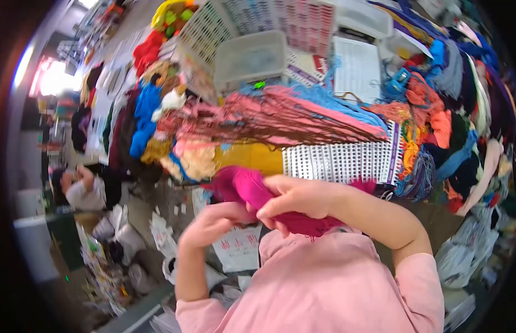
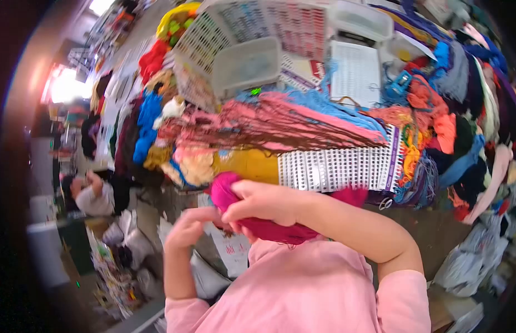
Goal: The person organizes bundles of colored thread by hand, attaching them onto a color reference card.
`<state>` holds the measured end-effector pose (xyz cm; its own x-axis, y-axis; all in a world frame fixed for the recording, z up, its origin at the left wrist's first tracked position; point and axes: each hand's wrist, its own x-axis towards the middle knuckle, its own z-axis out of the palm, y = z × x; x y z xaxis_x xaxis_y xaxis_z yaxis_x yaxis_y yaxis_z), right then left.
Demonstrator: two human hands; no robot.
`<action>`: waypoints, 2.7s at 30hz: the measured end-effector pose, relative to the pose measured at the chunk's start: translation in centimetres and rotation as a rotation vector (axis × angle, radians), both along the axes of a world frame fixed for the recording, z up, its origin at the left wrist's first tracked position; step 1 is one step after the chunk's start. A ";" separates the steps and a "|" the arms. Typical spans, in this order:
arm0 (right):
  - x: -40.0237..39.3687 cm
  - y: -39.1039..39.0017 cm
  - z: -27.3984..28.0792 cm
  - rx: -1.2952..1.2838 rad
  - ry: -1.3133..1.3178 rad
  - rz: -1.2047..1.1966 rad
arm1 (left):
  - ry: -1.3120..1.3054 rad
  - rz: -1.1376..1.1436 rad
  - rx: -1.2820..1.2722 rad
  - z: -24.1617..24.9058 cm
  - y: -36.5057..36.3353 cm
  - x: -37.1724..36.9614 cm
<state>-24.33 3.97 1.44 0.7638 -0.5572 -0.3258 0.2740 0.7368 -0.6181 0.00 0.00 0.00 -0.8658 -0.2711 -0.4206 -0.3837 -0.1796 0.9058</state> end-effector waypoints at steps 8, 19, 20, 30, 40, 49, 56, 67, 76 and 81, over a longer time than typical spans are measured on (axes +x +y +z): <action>2.8 -4.4 0.7 -0.366 0.391 0.161 | 1.356 1.048 0.913 1.6 -3.6 -4.3; 5.2 -7.1 -4.4 -0.636 0.650 -0.061 | 1.146 0.918 0.434 5.0 -6.2 0.0; 5.7 -7.0 -4.8 -0.654 0.680 -0.062 | 1.217 0.858 0.489 4.6 -6.6 1.5; 10.0 -1.6 -10.2 -1.186 1.264 0.137 | 1.431 0.699 0.666 3.8 -5.6 6.1; 7.0 1.8 -7.2 -0.518 0.725 -0.499 | 0.582 1.014 0.883 -6.8 3.6 -0.9; 6.8 1.6 -4.5 0.034 0.215 -0.652 | 0.607 0.760 0.899 -4.9 3.1 -2.3; 6.2 2.2 -3.4 0.043 0.351 -0.725 | 0.630 0.579 0.829 -4.2 2.6 -4.1; 4.3 3.9 -2.1 0.173 0.052 -0.938 | 0.459 0.769 1.009 -2.8 2.1 -6.0; 4.1 4.4 -0.8 0.054 0.233 -0.914 | 0.417 0.668 0.933 -2.1 2.5 -7.2; 3.6 4.8 -0.9 0.053 0.249 -0.950 | 0.416 0.680 0.948 -2.4 2.5 -7.3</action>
<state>-20.75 8.81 0.50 -0.0880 -0.8841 -0.4590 0.6332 0.3061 -0.7109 -7.34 2.49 -2.36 -0.7832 -0.4563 -0.4223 0.3295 -0.8806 0.3405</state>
